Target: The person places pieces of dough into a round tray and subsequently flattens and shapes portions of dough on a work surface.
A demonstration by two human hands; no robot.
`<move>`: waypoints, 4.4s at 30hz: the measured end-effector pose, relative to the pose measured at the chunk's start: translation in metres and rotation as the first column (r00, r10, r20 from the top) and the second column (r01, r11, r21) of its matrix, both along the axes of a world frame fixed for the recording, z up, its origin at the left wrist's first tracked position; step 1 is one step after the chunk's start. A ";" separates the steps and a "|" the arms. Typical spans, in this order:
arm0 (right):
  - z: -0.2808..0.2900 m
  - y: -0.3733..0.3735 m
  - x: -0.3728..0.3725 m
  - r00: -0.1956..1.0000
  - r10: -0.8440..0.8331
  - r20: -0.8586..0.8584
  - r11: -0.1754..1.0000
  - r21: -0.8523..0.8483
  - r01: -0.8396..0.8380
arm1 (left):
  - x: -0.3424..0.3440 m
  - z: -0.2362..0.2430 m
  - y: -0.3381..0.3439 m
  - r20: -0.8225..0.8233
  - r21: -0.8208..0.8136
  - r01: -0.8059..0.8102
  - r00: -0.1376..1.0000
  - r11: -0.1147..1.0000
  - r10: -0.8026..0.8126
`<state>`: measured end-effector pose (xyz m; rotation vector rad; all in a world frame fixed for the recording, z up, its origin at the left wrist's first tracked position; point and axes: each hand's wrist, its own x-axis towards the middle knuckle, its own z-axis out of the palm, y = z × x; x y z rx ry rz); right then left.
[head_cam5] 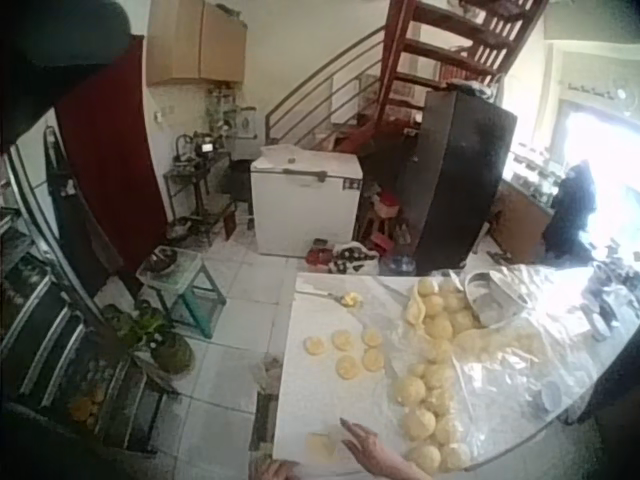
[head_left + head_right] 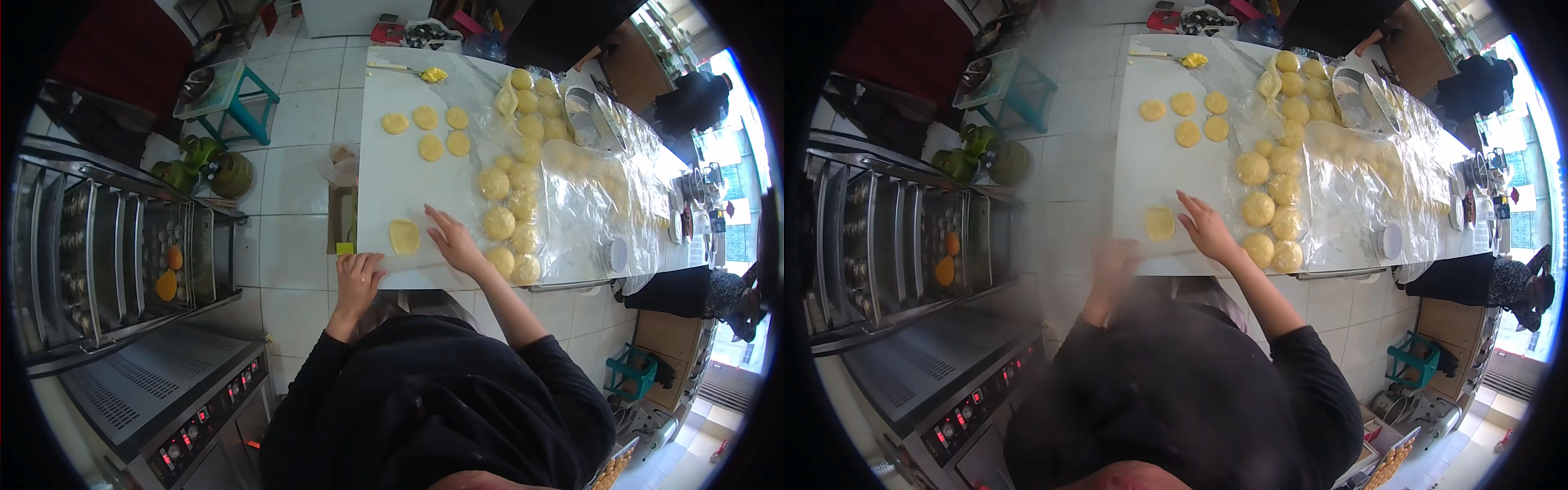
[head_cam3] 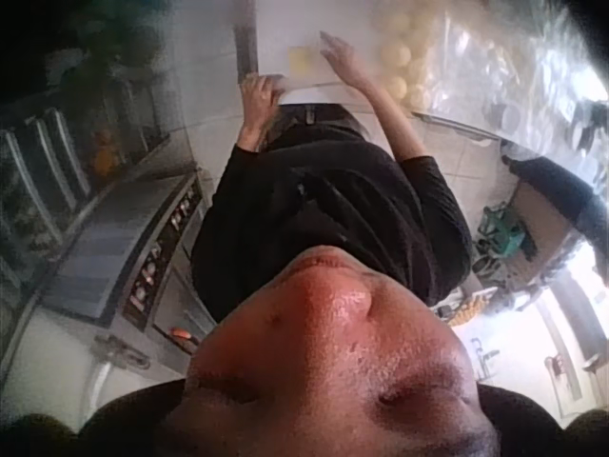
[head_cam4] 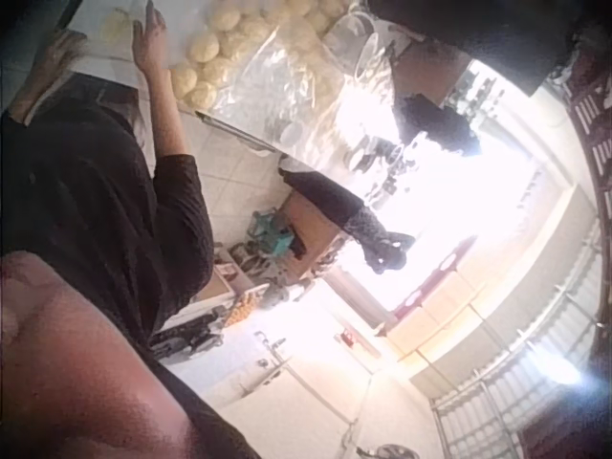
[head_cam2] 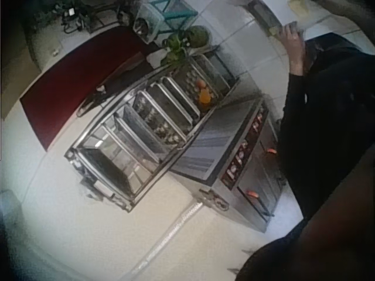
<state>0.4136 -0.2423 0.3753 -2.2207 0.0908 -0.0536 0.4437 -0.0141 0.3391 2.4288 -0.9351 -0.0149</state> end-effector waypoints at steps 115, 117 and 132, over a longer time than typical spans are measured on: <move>-0.023 0.004 0.008 0.970 -0.153 0.189 0.748 -0.620 0.238 | 0.069 0.013 -0.043 0.231 0.184 -0.028 0.973 0.983 -0.015; -0.021 -0.006 0.041 0.958 -0.197 0.207 0.725 -0.627 0.285 | 0.102 0.008 -0.061 0.247 0.179 -0.069 0.969 0.981 0.023; 0.001 0.017 0.016 0.991 0.127 -0.031 0.983 -0.129 -0.130 | 0.053 0.001 -0.020 0.070 -0.056 0.188 0.980 0.981 -0.184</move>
